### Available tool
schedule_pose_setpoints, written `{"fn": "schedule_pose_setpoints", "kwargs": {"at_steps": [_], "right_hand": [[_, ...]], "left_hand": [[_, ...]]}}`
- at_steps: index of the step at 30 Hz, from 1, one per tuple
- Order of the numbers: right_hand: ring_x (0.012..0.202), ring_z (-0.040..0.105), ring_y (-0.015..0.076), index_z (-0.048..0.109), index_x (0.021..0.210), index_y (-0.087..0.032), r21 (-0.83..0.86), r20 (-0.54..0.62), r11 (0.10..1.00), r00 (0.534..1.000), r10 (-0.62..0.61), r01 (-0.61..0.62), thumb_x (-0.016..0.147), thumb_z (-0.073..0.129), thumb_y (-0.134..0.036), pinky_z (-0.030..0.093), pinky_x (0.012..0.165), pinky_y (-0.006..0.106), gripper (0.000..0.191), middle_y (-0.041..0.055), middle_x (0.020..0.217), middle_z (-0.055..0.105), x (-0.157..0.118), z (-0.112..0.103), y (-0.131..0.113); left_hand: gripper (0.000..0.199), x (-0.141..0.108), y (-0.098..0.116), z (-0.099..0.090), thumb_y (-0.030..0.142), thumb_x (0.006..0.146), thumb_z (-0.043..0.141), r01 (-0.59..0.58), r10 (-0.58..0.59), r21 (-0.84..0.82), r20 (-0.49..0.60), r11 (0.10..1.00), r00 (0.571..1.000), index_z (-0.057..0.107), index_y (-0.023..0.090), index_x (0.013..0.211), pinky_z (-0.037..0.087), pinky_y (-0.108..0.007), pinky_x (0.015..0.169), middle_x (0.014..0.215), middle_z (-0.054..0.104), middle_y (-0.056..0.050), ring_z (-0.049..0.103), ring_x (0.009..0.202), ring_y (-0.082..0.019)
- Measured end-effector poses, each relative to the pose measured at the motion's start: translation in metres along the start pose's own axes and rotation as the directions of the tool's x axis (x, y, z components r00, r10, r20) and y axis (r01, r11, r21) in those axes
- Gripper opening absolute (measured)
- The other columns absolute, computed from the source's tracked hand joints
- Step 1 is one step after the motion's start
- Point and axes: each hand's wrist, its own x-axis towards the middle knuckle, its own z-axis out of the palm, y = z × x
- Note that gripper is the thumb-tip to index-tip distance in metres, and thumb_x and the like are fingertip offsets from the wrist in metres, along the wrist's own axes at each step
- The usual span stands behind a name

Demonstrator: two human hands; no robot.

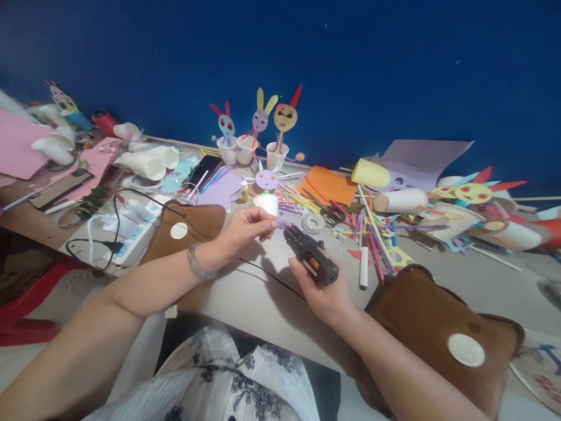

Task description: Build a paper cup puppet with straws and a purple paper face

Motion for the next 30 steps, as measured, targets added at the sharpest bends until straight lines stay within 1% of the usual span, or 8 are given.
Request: {"fn": "schedule_pose_setpoints", "kwargs": {"at_steps": [12,15,18,22,27,30], "right_hand": [[0.056,0.056,0.0193,0.055,0.059,-0.025,-0.025,0.01,1.0,1.0,-0.004,0.005,0.089,0.058,-0.046,0.049,0.055,0.033,0.037,0.0024,0.056,0.059,0.0022,-0.0015,-0.0037],[0.054,0.056,0.0195,0.055,0.057,-0.025,-0.027,0.027,1.0,1.0,-0.002,0.003,0.09,0.057,-0.046,0.047,0.052,0.033,0.039,0.0028,0.054,0.059,0.0019,-0.0018,-0.0032],[0.052,0.056,0.0189,0.056,0.056,-0.025,-0.019,0.037,1.0,0.999,0.015,-0.014,0.091,0.057,-0.046,0.045,0.049,0.032,0.041,0.0028,0.052,0.059,0.0012,-0.0012,-0.0018],[0.052,0.056,0.0187,0.057,0.055,-0.025,-0.015,0.04,0.999,0.999,0.036,-0.036,0.091,0.057,-0.048,0.046,0.049,0.031,0.042,0.003,0.052,0.06,0.0005,-0.0005,-0.0014],[0.051,0.057,0.0188,0.056,0.054,-0.025,-0.029,0.034,0.999,0.999,0.033,-0.032,0.09,0.058,-0.051,0.046,0.048,0.032,0.044,0.0034,0.052,0.06,0.001,-0.0007,-0.0032],[0.05,0.056,0.0188,0.056,0.054,-0.025,-0.026,0.036,0.999,0.999,0.034,-0.033,0.09,0.059,-0.051,0.046,0.048,0.032,0.045,0.0031,0.052,0.06,0.0014,-0.0008,-0.0041]], "left_hand": [[0.025,0.0007,-0.0048,0.0004,0.032,0.074,0.078,-0.024,0.024,-0.012,0.002,1.0,1.0,0.061,0.015,0.067,0.039,-0.022,0.054,0.055,0.059,0.003,0.048,0.051,-0.006],[0.026,0.0007,-0.0053,0.0001,0.033,0.075,0.078,-0.03,0.03,-0.004,0.015,1.0,0.999,0.06,0.015,0.067,0.039,-0.023,0.054,0.056,0.06,0.002,0.048,0.051,-0.006],[0.026,0.0004,-0.0048,0.0003,0.033,0.074,0.078,-0.027,0.027,-0.008,0.005,1.0,1.0,0.061,0.014,0.067,0.038,-0.023,0.053,0.055,0.059,0.002,0.048,0.051,-0.006],[0.026,-0.0005,-0.0023,0.0011,0.033,0.073,0.078,-0.02,0.02,-0.014,0.004,1.0,1.0,0.061,0.014,0.066,0.039,-0.022,0.053,0.055,0.059,0.002,0.048,0.051,-0.005],[0.023,-0.0014,-0.0002,0.0015,0.03,0.073,0.077,-0.019,0.019,-0.021,-0.003,1.0,1.0,0.062,0.014,0.066,0.039,-0.022,0.053,0.055,0.059,0.002,0.049,0.051,-0.005],[0.024,-0.001,-0.0006,0.0012,0.031,0.073,0.078,-0.018,0.018,-0.015,-0.003,1.0,1.0,0.061,0.015,0.066,0.039,-0.022,0.052,0.055,0.059,0.003,0.048,0.05,-0.005]]}}
